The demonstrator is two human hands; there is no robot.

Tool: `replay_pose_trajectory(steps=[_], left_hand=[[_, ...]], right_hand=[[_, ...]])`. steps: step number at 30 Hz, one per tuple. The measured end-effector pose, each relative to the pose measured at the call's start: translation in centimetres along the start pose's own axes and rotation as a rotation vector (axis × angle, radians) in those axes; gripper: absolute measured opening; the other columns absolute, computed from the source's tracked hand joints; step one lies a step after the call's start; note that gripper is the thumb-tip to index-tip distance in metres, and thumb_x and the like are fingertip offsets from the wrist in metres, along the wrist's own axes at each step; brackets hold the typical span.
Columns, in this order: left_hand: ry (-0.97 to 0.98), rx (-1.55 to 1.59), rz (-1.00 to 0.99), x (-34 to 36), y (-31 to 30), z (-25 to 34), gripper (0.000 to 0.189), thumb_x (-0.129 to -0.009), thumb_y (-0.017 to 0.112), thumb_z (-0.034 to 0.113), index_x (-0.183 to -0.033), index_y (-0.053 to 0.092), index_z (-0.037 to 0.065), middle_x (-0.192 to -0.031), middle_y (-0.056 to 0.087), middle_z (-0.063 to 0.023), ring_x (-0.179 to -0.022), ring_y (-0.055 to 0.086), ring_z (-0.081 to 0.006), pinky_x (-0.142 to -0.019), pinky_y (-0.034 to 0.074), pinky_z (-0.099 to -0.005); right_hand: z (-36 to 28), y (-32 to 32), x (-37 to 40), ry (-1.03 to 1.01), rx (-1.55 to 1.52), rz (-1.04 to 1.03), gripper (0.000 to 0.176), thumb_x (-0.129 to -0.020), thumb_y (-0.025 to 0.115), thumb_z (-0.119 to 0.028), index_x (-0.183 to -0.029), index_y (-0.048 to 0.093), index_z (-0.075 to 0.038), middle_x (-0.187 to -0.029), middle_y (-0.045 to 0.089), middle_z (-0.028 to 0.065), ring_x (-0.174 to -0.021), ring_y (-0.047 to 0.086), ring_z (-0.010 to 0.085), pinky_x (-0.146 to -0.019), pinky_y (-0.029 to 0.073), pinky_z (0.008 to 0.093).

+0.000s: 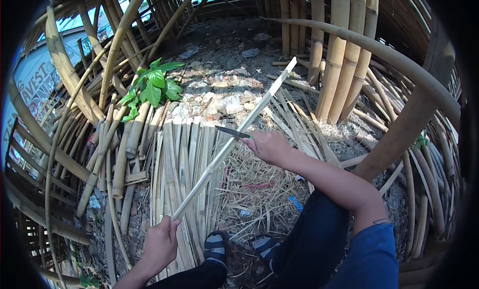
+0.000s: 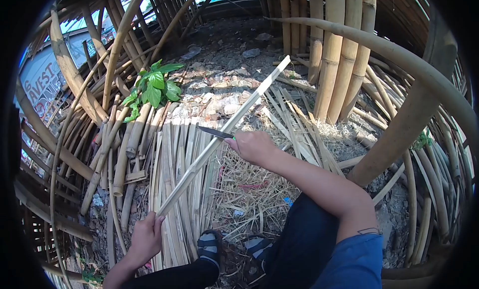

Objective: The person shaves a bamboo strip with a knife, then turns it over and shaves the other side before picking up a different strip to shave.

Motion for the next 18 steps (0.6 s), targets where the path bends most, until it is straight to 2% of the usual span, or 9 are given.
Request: replay_pose_trajectory(steps=[5,9,10,13,14,15,16,17,18], left_hand=[[-0.027,-0.002,-0.045,0.7,0.0,-0.2,0.031,-0.101,0.056,0.019,-0.079,0.048,-0.001,-0.053,0.051,-0.0251,-0.054,0.057,-0.0484,-0.048,0.041,-0.0528],[0.002,-0.007,-0.064,0.9,0.7,-0.2,0.03,-0.101,0.056,0.019,-0.079,0.048,-0.001,-0.053,0.052,-0.0246,-0.054,0.057,-0.0482,-0.049,0.042,-0.0534],[-0.013,-0.009,-0.073,1.1,0.4,-0.1,0.03,-0.1,0.056,0.019,-0.079,0.048,-0.001,-0.053,0.052,-0.0247,-0.054,0.057,-0.0483,-0.049,0.042,-0.0538],[0.005,-0.043,-0.05,1.3,0.1,-0.9,0.03,-0.1,0.057,0.02,-0.08,0.049,-0.001,-0.054,0.053,-0.0252,-0.055,0.058,-0.0488,-0.05,0.042,-0.0547],[0.022,-0.058,-0.066,1.2,0.4,-0.6,0.031,-0.1,0.056,0.021,-0.08,0.049,-0.001,-0.054,0.053,-0.0253,-0.055,0.058,-0.049,-0.05,0.043,-0.0548],[0.038,-0.073,-0.087,1.2,0.7,-0.5,0.031,-0.1,0.056,0.022,-0.08,0.049,-0.001,-0.055,0.054,-0.0253,-0.056,0.058,-0.0492,-0.05,0.043,-0.0549],[0.027,-0.076,-0.097,1.0,1.0,-0.7,0.032,-0.101,0.056,0.023,-0.08,0.05,-0.001,-0.055,0.054,-0.0254,-0.056,0.058,-0.0496,-0.051,0.044,-0.0551],[0.025,-0.074,-0.099,0.8,1.1,-0.4,0.032,-0.101,0.056,0.023,-0.08,0.05,-0.001,-0.055,0.054,-0.0254,-0.056,0.058,-0.0496,-0.051,0.044,-0.0551],[-0.016,-0.08,-0.148,0.4,1.1,-0.1,0.033,-0.101,0.055,0.024,-0.08,0.051,-0.002,-0.055,0.054,-0.0258,-0.057,0.058,-0.0497,-0.052,0.044,-0.055]], right_hand=[[7.5,-0.6,1.2,0.185,0.08,-0.033,0.054,-0.103,0.042,-0.048,-0.081,0.062,-0.003,-0.066,0.065,0.0181,-0.06,0.066,0.0378,-0.056,0.054,0.0486],[9.3,-1.0,2.5,0.284,0.171,-0.131,0.057,-0.104,0.038,-0.048,-0.084,0.065,-0.002,-0.07,0.066,0.0217,-0.066,0.067,0.0417,-0.061,0.054,0.0507],[12.9,-0.2,2.5,0.483,0.042,-0.001,0.06,-0.105,0.034,-0.047,-0.088,0.066,0.001,-0.074,0.067,0.0249,-0.072,0.068,0.0435,-0.066,0.054,0.0526],[19.4,-0.9,5.9,0.562,0.194,-0.012,0.064,-0.106,0.031,-0.045,-0.087,0.067,0.003,-0.077,0.068,0.0263,-0.075,0.067,0.0464,-0.071,0.054,0.0535],[20.6,0.7,6.6,0.597,0.182,-0.002,0.064,-0.106,0.03,-0.044,-0.086,0.066,0.004,-0.077,0.067,0.0275,-0.076,0.067,0.0478,-0.074,0.053,0.0546],[21.2,2.2,7.8,0.633,0.168,0.006,0.064,-0.107,0.029,-0.043,-0.085,0.065,0.005,-0.077,0.066,0.0288,-0.078,0.066,0.0492,-0.076,0.052,0.0557],[16.5,-2.3,6.7,0.684,0.069,0.095,0.066,-0.107,0.029,-0.044,-0.084,0.064,0.007,-0.077,0.064,0.0323,-0.081,0.065,0.0509,-0.079,0.05,0.0572],[15.7,-3.0,6.1,0.684,0.069,0.093,0.066,-0.107,0.029,-0.044,-0.084,0.064,0.007,-0.077,0.064,0.0323,-0.081,0.065,0.0509,-0.079,0.05,0.0572],[15.5,-3.3,5.5,0.73,-0.061,0.098,0.064,-0.107,0.029,-0.044,-0.086,0.064,0.007,-0.079,0.064,0.033,-0.082,0.064,0.051,-0.079,0.049,0.0575]])
Point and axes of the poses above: each hand's wrist, its own x-axis away from the middle knuckle, its own y-axis out of the palm, z = x × y, the point moved 5 cm from there along -x, towards the middle knuckle
